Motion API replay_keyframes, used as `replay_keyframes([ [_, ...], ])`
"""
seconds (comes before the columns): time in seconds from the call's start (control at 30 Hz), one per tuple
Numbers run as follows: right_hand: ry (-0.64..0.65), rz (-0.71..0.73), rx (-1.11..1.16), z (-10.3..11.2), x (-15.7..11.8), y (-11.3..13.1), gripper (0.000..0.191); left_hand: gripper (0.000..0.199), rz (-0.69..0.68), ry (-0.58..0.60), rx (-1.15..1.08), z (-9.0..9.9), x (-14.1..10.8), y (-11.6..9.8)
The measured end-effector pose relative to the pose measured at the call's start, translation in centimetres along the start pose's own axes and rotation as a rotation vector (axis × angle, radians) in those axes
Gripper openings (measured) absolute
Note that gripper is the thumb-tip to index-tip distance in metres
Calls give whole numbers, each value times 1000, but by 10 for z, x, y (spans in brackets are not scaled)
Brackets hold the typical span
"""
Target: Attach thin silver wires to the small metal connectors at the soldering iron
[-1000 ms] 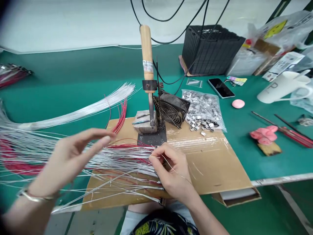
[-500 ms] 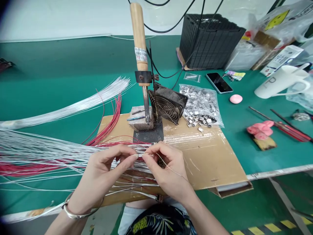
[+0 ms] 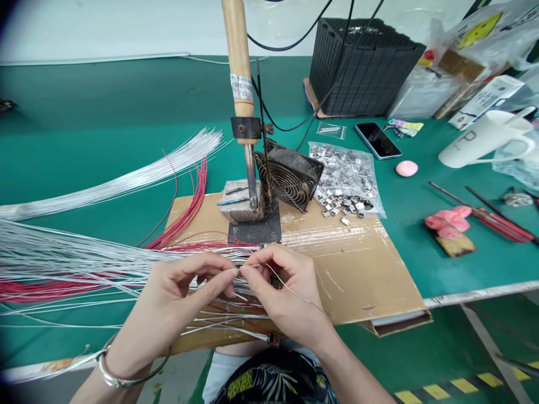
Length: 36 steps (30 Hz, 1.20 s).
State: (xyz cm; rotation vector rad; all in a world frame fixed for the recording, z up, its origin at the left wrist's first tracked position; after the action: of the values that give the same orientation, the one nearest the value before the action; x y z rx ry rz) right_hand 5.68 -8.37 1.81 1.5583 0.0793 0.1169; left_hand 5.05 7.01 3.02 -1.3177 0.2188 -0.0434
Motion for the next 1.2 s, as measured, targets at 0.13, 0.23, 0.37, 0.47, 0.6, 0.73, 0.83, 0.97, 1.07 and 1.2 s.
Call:
replay_keyframes([
  [0.13,-22,-14,-21,4,0,-1,12,10,-26,-54,5,2,1,-2],
  [0.23,-18,-11,5,10,-4,0,18,11,-41,-102,17,7,1,-2],
  [0.37,-1,-8,19,7,-11,3,13,8,-52,-145,33,10,2,-1],
  [0.47,-40,-53,-23,2,-15,1,13,7,-79,-158,62,9,1,-5],
  [0.6,-102,-65,-2,2,-13,-3,19,8,-79,-144,71,9,-2,-8],
  [0.73,-119,-68,77,8,-11,-9,17,8,-59,-118,45,13,-4,-9],
  [0.83,-117,-49,72,11,-11,-8,15,11,-18,-58,-9,11,-3,-4],
  [0.97,-86,-1,10,10,-11,-3,14,12,34,-44,-72,10,-2,3],
  [1.07,-70,29,-8,10,-11,0,12,11,13,-73,-46,13,-1,0],
  [1.2,-64,52,-1,12,-10,0,12,12,18,-82,-32,12,-3,-5],
])
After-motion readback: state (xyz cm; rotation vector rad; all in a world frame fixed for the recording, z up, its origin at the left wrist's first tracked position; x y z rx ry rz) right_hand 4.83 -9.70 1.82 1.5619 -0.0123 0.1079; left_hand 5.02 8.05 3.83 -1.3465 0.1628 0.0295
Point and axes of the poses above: each hand's wrist, its own x-axis towards the middle knuckle, its own z-axis out of the back of the hand, y = z × x, the point moved 9 cm from there along x, towards the middle knuckle, and after that the axes turned 1 degree about x, right-handed, at the moved point
